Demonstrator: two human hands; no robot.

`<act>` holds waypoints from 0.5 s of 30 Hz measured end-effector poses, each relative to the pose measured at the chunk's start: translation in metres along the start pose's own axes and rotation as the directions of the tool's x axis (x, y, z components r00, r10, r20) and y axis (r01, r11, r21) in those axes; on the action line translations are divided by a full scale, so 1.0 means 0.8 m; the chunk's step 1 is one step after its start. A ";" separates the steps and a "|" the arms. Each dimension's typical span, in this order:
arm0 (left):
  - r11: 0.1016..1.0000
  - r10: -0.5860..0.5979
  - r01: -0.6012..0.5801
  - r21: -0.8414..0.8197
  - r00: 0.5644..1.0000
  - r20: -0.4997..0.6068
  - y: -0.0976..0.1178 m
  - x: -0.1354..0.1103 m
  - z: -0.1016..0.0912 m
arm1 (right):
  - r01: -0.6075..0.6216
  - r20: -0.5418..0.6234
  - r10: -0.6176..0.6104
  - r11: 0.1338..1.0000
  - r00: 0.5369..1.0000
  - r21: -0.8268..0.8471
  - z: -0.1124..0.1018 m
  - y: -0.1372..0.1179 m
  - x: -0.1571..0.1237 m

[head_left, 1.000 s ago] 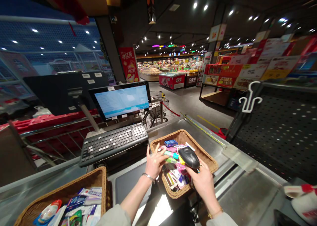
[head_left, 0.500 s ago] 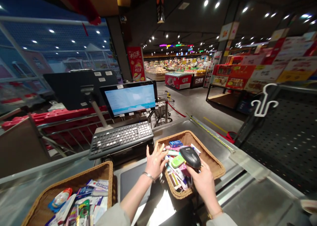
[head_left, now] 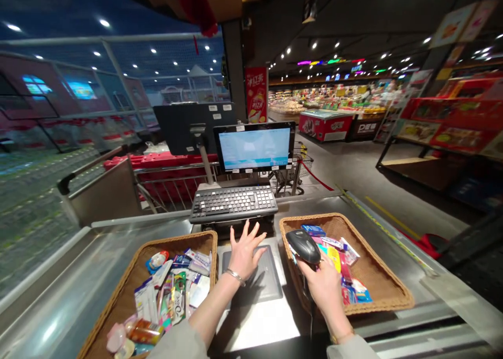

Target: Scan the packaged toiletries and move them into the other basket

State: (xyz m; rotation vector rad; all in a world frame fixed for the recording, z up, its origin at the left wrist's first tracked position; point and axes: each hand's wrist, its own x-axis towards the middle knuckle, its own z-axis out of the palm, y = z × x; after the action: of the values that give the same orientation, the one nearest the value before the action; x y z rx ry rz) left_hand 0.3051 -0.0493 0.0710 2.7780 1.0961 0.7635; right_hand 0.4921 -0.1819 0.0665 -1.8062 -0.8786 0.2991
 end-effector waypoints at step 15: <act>0.964 -0.247 0.251 0.085 0.968 -0.052 -0.086 -0.100 -0.051 | 0.144 0.243 -0.143 0.989 0.959 0.013 0.087 -0.036 -0.026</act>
State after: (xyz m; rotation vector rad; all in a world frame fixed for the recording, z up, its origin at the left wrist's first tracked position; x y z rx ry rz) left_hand 0.1931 -0.0556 0.0570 2.6319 1.4882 0.7598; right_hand 0.4254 -0.1420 0.0589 -1.7221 -1.1777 0.4322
